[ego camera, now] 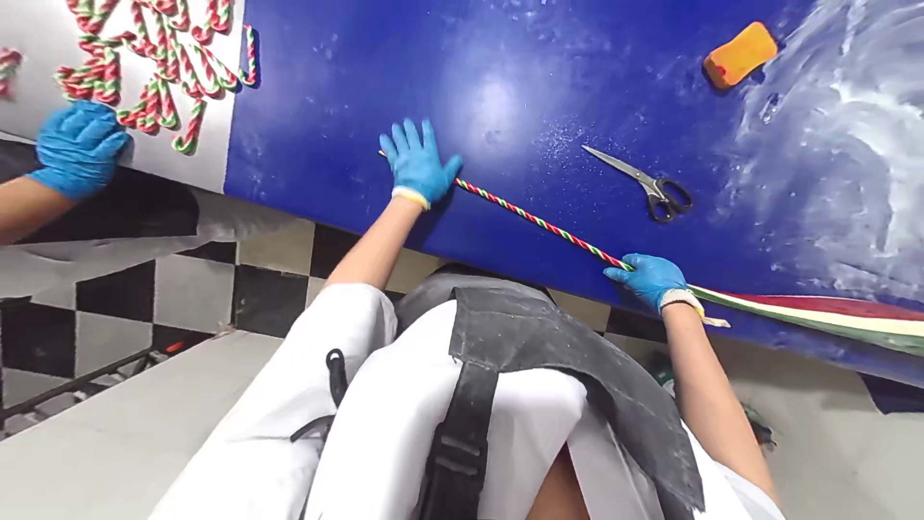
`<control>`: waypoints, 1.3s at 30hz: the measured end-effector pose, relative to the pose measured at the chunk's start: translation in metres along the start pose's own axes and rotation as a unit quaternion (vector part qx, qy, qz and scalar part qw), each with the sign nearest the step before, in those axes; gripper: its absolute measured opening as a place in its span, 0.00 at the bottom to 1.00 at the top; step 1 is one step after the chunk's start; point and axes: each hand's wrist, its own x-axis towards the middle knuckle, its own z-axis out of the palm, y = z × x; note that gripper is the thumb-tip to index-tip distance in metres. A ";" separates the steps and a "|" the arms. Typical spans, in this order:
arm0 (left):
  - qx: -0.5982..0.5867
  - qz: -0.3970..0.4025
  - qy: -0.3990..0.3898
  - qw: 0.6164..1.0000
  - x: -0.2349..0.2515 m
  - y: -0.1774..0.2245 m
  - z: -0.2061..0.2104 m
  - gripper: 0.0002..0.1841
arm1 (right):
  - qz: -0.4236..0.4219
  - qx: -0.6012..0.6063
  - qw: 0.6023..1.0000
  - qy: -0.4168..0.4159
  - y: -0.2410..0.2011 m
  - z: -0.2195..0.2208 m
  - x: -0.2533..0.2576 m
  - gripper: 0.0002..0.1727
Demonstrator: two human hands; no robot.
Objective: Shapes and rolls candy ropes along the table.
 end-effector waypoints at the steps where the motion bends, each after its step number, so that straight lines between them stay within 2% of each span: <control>1: 0.001 0.006 0.005 1.000 -0.029 0.000 0.010 0.53 | -0.005 -0.003 1.000 0.003 0.001 0.001 0.000 0.30; 3: -0.012 0.025 0.035 0.999 -0.059 -0.001 0.034 0.53 | -0.008 -0.004 1.000 0.005 0.000 0.002 0.002 0.30; 4: -0.014 0.040 0.057 0.997 -0.058 0.003 0.043 0.54 | -0.006 -0.003 1.000 0.001 0.000 0.002 0.002 0.29; 7: -0.018 0.073 0.085 0.994 0.003 0.030 0.042 0.62 | 0.013 0.017 1.000 0.006 0.003 0.000 0.006 0.30; 10: -0.033 0.081 0.029 0.996 0.082 0.064 0.020 0.67 | 0.039 0.089 0.994 0.056 0.002 0.005 0.008 0.30; 12: -0.033 0.088 -0.006 0.996 0.103 0.072 0.009 0.64 | 0.049 0.107 0.990 0.076 0.001 0.005 0.008 0.30; 13: -0.029 0.081 -0.011 0.996 0.095 0.069 0.008 0.62 | 0.052 0.106 0.990 0.082 0.001 0.005 0.006 0.29; 15: -0.025 0.053 0.000 0.998 0.051 0.043 0.015 0.57 | 0.044 0.094 0.991 0.085 0.001 0.007 0.004 0.29; 19: -0.034 -0.065 0.066 0.995 -0.072 -0.056 0.044 0.52 | -0.019 0.004 0.996 0.082 -0.002 0.012 0.003 0.25; 21: -0.024 -0.108 0.081 0.990 -0.088 -0.092 0.051 0.53 | -0.031 -0.020 0.996 0.084 -0.006 0.019 0.002 0.24; 23: -0.039 -0.094 0.099 0.990 -0.062 -0.099 0.045 0.52 | -0.021 -0.024 0.997 0.077 -0.011 0.018 0.001 0.24; 25: -0.052 -0.076 0.114 0.989 -0.001 -0.088 0.029 0.53 | -0.005 -0.016 0.997 0.078 -0.014 0.014 0.003 0.26; 27: -0.054 -0.071 0.098 0.991 0.060 -0.067 0.014 0.55 | 0.009 0.000 0.997 0.071 -0.014 0.016 0.003 0.28; 29: -0.045 -0.063 0.065 0.995 0.088 -0.047 0.004 0.57 | 0.018 0.009 0.997 0.068 -0.016 0.014 0.004 0.28; 30: -0.043 -0.064 0.040 0.996 0.079 -0.036 0.001 0.58 | 0.022 0.010 0.997 0.069 -0.016 0.011 0.004 0.28; 32: -0.046 -0.067 0.007 0.997 0.025 -0.026 0.005 0.57 | 0.024 0.007 0.997 0.073 -0.017 0.012 0.003 0.28; 34: -0.038 -0.086 0.026 0.995 -0.046 -0.041 0.026 0.53 | 0.007 -0.009 0.997 0.076 -0.016 0.016 0.002 0.27; 36: -0.032 -0.131 0.051 0.990 -0.092 -0.069 0.042 0.53 | -0.019 -0.035 0.997 0.065 -0.015 0.017 0.001 0.25; 37: -0.030 -0.148 0.067 0.986 -0.098 -0.084 0.046 0.54 | -0.028 -0.048 0.997 0.056 -0.016 0.017 -0.001 0.24; 39: -0.034 -0.145 0.114 0.982 -0.078 -0.103 0.048 0.55 | -0.047 -0.055 0.996 0.042 -0.019 0.013 -0.006 0.26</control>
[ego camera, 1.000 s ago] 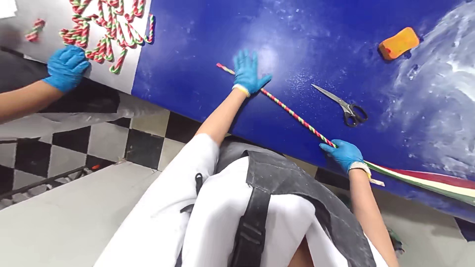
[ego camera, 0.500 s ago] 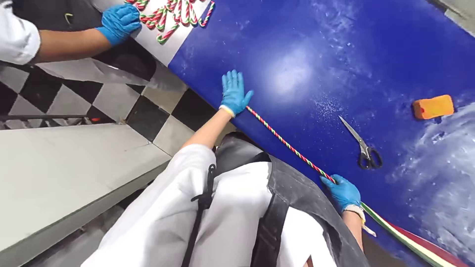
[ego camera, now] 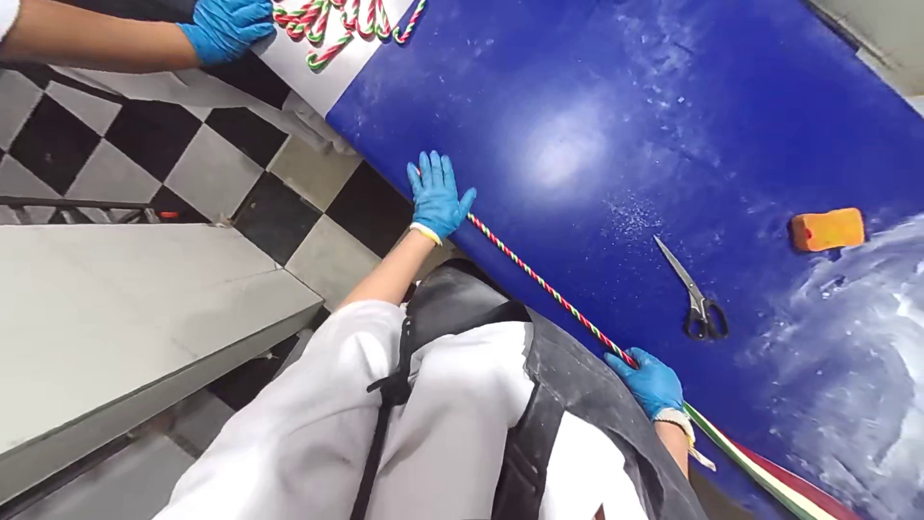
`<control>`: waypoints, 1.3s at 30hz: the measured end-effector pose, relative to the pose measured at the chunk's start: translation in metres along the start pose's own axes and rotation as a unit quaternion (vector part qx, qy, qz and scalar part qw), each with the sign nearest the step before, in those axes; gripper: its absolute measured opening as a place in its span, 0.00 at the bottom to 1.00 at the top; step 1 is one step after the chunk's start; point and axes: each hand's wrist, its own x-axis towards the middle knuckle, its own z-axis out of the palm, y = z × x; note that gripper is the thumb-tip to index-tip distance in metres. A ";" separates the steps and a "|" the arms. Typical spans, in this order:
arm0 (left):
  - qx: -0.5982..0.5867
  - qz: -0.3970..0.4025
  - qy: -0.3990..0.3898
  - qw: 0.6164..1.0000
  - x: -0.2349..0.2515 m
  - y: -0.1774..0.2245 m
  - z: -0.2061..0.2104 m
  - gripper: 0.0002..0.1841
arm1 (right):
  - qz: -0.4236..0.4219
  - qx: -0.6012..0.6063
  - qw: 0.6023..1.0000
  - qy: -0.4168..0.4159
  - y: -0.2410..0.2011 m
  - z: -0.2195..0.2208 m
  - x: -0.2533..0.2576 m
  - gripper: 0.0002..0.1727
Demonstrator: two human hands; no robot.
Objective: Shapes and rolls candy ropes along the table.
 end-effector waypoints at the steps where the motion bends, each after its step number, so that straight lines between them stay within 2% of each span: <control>1: -0.016 0.015 0.016 1.000 0.025 0.005 0.001 0.54 | -0.019 0.016 0.999 0.024 0.000 -0.004 -0.002 0.26; 3: -0.033 0.039 0.010 0.999 0.088 0.031 -0.002 0.54 | -0.069 0.079 0.983 0.148 0.009 -0.010 0.000 0.29; 4: -0.034 0.046 -0.004 0.998 0.116 0.048 -0.003 0.54 | -0.059 0.095 0.969 0.218 0.014 -0.014 0.005 0.32; 6: -0.023 0.054 -0.033 0.998 0.151 0.076 -0.003 0.55 | 0.040 0.098 0.942 0.317 0.022 -0.027 0.023 0.33; 7: -0.018 0.043 -0.053 0.998 0.150 0.085 -0.006 0.55 | 0.093 0.085 0.934 0.335 0.029 -0.035 0.036 0.32; 9: -0.015 0.006 -0.074 0.997 0.115 0.080 -0.014 0.55 | 0.147 0.048 0.932 0.329 0.037 -0.045 0.057 0.28; 13: 0.007 -0.072 -0.036 0.997 0.010 0.002 -0.014 0.52 | 0.119 -0.072 0.964 0.226 0.026 -0.064 0.050 0.24; 15: 0.031 -0.078 -0.014 0.996 -0.009 -0.031 -0.010 0.51 | 0.118 -0.107 0.976 0.150 0.005 -0.069 0.036 0.24; 17: 0.024 -0.051 -0.002 0.998 0.008 -0.040 -0.008 0.51 | 0.129 -0.124 0.981 0.082 -0.012 -0.070 0.035 0.26; 20: -0.013 -0.018 0.019 1.000 0.083 -0.019 -0.006 0.50 | 0.122 -0.115 0.986 0.022 -0.009 -0.085 0.057 0.25; 22: -0.016 0.005 0.022 1.000 0.138 0.002 -0.004 0.51 | 0.117 -0.025 0.993 0.021 -0.002 -0.088 0.062 0.23; 24: -0.025 0.046 -0.003 0.999 0.173 0.013 -0.005 0.51 | 0.101 0.159 0.981 0.055 -0.012 -0.077 0.046 0.19; 26: -0.086 0.112 -0.066 0.988 0.184 0.003 -0.021 0.46 | 0.044 0.334 0.937 0.093 -0.052 -0.048 0.019 0.20; 28: -0.157 0.215 -0.143 0.953 0.178 -0.024 -0.052 0.37 | -0.056 0.390 0.916 0.079 -0.121 -0.017 -0.008 0.22; 30: -0.148 0.330 -0.219 0.906 0.161 -0.054 -0.071 0.31 | -0.153 0.387 0.909 -0.011 -0.196 0.006 -0.036 0.23; 31: -0.119 0.364 -0.237 0.893 0.150 -0.064 -0.074 0.29 | -0.173 0.364 0.911 -0.085 -0.237 0.000 -0.052 0.25; 33: -0.079 0.412 -0.194 0.887 0.135 -0.076 -0.063 0.19 | -0.163 0.322 0.911 -0.201 -0.316 -0.035 -0.072 0.25; 34: -0.081 0.431 -0.162 0.884 0.133 -0.080 -0.054 0.15 | -0.161 0.323 0.904 -0.227 -0.340 -0.036 -0.066 0.23; 36: -0.102 0.456 -0.149 0.871 0.133 -0.085 -0.048 0.14 | -0.192 0.410 0.865 -0.217 -0.366 0.008 -0.026 0.21; 39: -0.118 0.455 -0.201 0.859 0.140 -0.086 -0.058 0.19 | -0.193 0.596 0.760 -0.175 -0.414 0.047 0.013 0.22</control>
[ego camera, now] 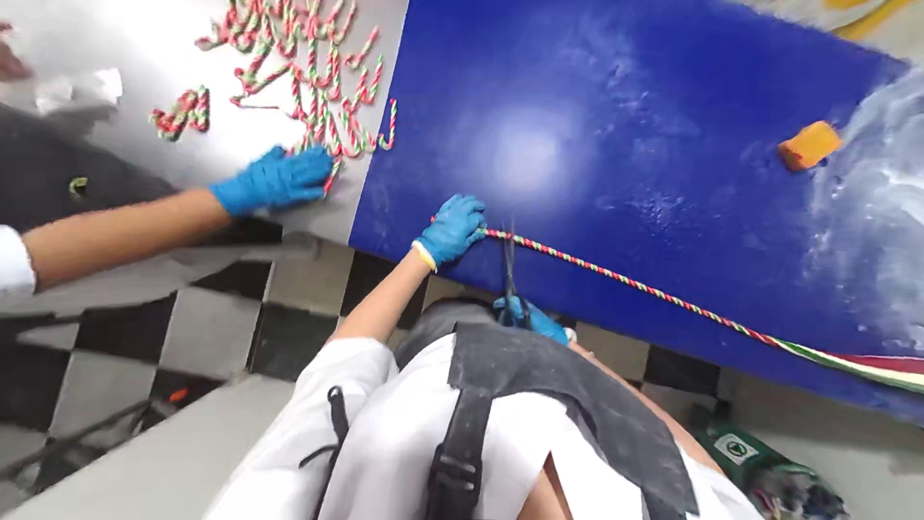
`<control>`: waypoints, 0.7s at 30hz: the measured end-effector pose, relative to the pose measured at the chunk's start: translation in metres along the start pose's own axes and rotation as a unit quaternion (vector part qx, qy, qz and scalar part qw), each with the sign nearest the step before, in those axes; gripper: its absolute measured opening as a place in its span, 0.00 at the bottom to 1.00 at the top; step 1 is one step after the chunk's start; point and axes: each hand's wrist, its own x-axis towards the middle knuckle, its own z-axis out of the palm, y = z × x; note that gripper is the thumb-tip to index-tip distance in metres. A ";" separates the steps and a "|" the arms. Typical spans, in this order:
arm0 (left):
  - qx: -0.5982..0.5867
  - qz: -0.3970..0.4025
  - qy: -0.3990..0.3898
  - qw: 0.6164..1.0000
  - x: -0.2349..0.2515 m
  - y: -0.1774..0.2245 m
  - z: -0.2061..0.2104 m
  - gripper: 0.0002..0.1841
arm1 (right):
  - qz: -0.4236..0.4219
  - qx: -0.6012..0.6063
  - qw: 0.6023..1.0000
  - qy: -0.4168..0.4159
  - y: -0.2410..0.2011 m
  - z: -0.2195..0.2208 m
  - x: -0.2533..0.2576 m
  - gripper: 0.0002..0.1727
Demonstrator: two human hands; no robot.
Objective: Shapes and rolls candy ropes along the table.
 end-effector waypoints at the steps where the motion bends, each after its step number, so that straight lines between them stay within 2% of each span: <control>1: -0.005 -0.002 -0.006 1.000 0.001 0.000 -0.004 0.20 | 0.001 0.037 0.999 0.012 -0.005 0.008 0.010 0.22; 4: 0.004 -0.007 0.002 1.000 0.000 -0.003 -0.001 0.19 | 0.029 0.024 0.998 0.045 -0.014 0.014 0.021 0.20; 8: 0.032 -0.024 -0.008 0.999 -0.007 -0.007 0.001 0.18 | 0.010 -0.179 0.982 0.059 -0.009 -0.005 0.000 0.23; 11: 0.053 -0.050 -0.021 0.997 -0.001 0.004 -0.008 0.25 | -0.006 -0.279 0.959 0.048 0.006 -0.039 -0.042 0.21; 13: 0.066 -0.052 -0.022 0.996 0.007 0.025 0.001 0.37 | 0.062 -0.296 0.953 -0.002 0.021 -0.058 -0.092 0.23; 15: 0.076 -0.025 -0.024 0.997 0.028 0.052 0.019 0.40 | 0.121 -0.278 0.952 -0.044 0.038 -0.076 -0.137 0.28; 16: 0.082 -0.006 -0.029 0.996 0.039 0.065 0.029 0.38 | 0.134 -0.258 0.956 -0.045 0.046 -0.081 -0.153 0.28; 18: 0.083 0.021 -0.042 0.995 0.057 0.085 0.048 0.26 | 0.149 -0.203 0.967 -0.029 0.054 -0.085 -0.167 0.26; 19: 0.077 0.030 -0.044 0.996 0.060 0.089 0.055 0.21 | 0.148 -0.176 0.973 -0.019 0.054 -0.083 -0.166 0.25; 21: 0.059 0.033 -0.060 0.996 0.062 0.091 0.056 0.18 | 0.103 -0.120 0.987 -0.006 0.051 -0.079 -0.147 0.25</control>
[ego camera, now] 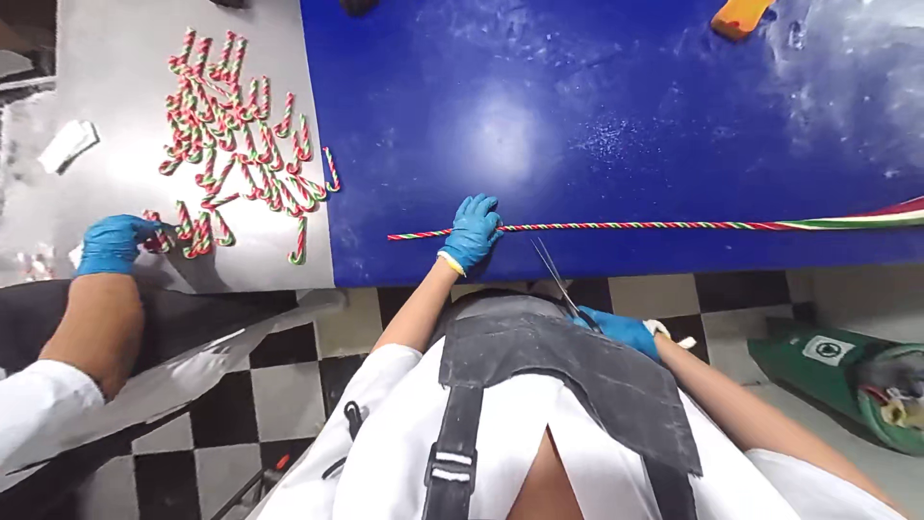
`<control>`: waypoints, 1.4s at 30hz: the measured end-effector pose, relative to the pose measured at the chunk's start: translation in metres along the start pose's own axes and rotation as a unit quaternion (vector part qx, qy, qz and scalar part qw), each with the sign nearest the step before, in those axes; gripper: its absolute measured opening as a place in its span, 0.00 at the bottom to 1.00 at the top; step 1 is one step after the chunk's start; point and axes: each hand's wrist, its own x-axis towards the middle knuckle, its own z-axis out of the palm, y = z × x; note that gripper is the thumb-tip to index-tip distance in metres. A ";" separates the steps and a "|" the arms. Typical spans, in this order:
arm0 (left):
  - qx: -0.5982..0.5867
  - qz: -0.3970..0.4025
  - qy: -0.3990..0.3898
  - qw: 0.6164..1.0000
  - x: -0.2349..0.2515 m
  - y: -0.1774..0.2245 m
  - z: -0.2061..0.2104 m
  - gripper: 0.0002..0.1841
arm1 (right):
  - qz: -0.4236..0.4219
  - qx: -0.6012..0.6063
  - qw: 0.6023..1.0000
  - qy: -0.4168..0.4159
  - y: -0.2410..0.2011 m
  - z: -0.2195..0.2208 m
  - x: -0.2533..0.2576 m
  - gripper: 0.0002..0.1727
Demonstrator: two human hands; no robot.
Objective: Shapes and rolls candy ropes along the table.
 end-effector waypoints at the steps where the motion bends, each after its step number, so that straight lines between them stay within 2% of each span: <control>1: -0.016 -0.004 -0.012 1.000 -0.002 0.000 -0.003 0.19 | -0.032 0.040 0.999 0.008 -0.005 0.002 0.015 0.25; 3: -0.042 -0.009 -0.019 0.999 -0.007 -0.002 -0.006 0.19 | -0.082 0.125 0.989 0.016 -0.017 0.006 0.045 0.26; 6: -0.032 -0.019 -0.002 0.999 -0.007 -0.001 -0.004 0.19 | -0.068 0.246 0.965 0.066 -0.035 0.012 0.077 0.22; 8: -0.010 -0.029 0.011 0.999 -0.004 -0.003 -0.003 0.19 | -0.070 0.281 0.954 0.083 -0.035 0.011 0.084 0.20; 9: 0.001 -0.034 0.013 0.999 -0.001 -0.003 -0.004 0.19 | -0.086 0.268 0.956 0.085 -0.032 0.007 0.080 0.20; 11: 0.019 -0.053 0.004 0.998 0.000 0.000 -0.006 0.21 | -0.120 0.143 0.978 0.095 -0.015 -0.004 0.058 0.18; 12: 0.030 -0.064 -0.001 0.998 0.004 0.006 -0.009 0.25 | -0.123 0.060 0.986 0.095 -0.004 -0.013 0.042 0.17; 14: 0.036 -0.063 -0.001 0.997 0.019 0.027 -0.006 0.36 | -0.084 -0.029 0.995 0.049 0.027 -0.029 -0.002 0.20; 16: 0.032 -0.016 0.006 0.999 0.043 0.061 0.005 0.37 | -0.012 -0.034 0.999 0.008 0.050 -0.043 -0.049 0.24; 18: 0.029 0.046 0.014 0.998 0.066 0.093 0.024 0.30 | 0.018 -0.004 1.000 0.010 0.070 -0.052 -0.076 0.20; 19: 0.030 0.072 0.023 0.997 0.075 0.104 0.035 0.23 | 0.015 0.023 1.000 0.014 0.079 -0.055 -0.079 0.18; 20: 0.031 0.087 0.032 0.995 0.080 0.111 0.043 0.18 | 0.012 0.057 0.998 0.015 0.086 -0.057 -0.077 0.21; 22: 0.022 0.089 0.026 0.995 0.083 0.116 0.046 0.16 | -0.016 0.122 0.992 0.022 0.093 -0.062 -0.055 0.26; 26: 0.006 0.056 0.024 0.998 0.076 0.115 0.040 0.17 | -0.044 0.226 0.968 0.098 0.055 -0.063 -0.002 0.23; 28: 0.020 0.024 0.030 0.999 0.079 0.113 0.039 0.18 | -0.047 0.239 0.963 0.115 0.050 -0.069 0.003 0.22; 30: 0.040 -0.006 0.013 0.999 0.085 0.117 0.035 0.21 | -0.059 0.161 0.976 0.135 0.065 -0.078 -0.013 0.20; 32: 0.050 -0.014 -0.023 0.998 0.093 0.132 0.033 0.33 | -0.064 0.050 0.987 0.138 0.098 -0.086 -0.044 0.16; 34: 0.040 0.014 -0.028 0.999 0.110 0.161 0.044 0.40 | -0.042 0.016 0.996 0.078 0.131 -0.098 -0.090 0.18; 36: 0.029 0.063 -0.008 0.998 0.134 0.196 0.065 0.36 | 0.002 0.050 0.998 0.028 0.159 -0.111 -0.129 0.26; 38: 0.023 0.104 0.018 0.994 0.157 0.228 0.089 0.26 | 0.010 0.097 0.995 0.031 0.187 -0.124 -0.142 0.30; 40: 0.022 0.118 0.044 0.992 0.171 0.247 0.100 0.17 | 0.001 0.141 0.989 0.033 0.189 -0.139 -0.140 0.37; 42: 0.026 0.116 0.010 0.993 0.174 0.256 0.091 0.16 | -0.025 0.167 0.985 0.035 0.176 -0.155 -0.124 0.38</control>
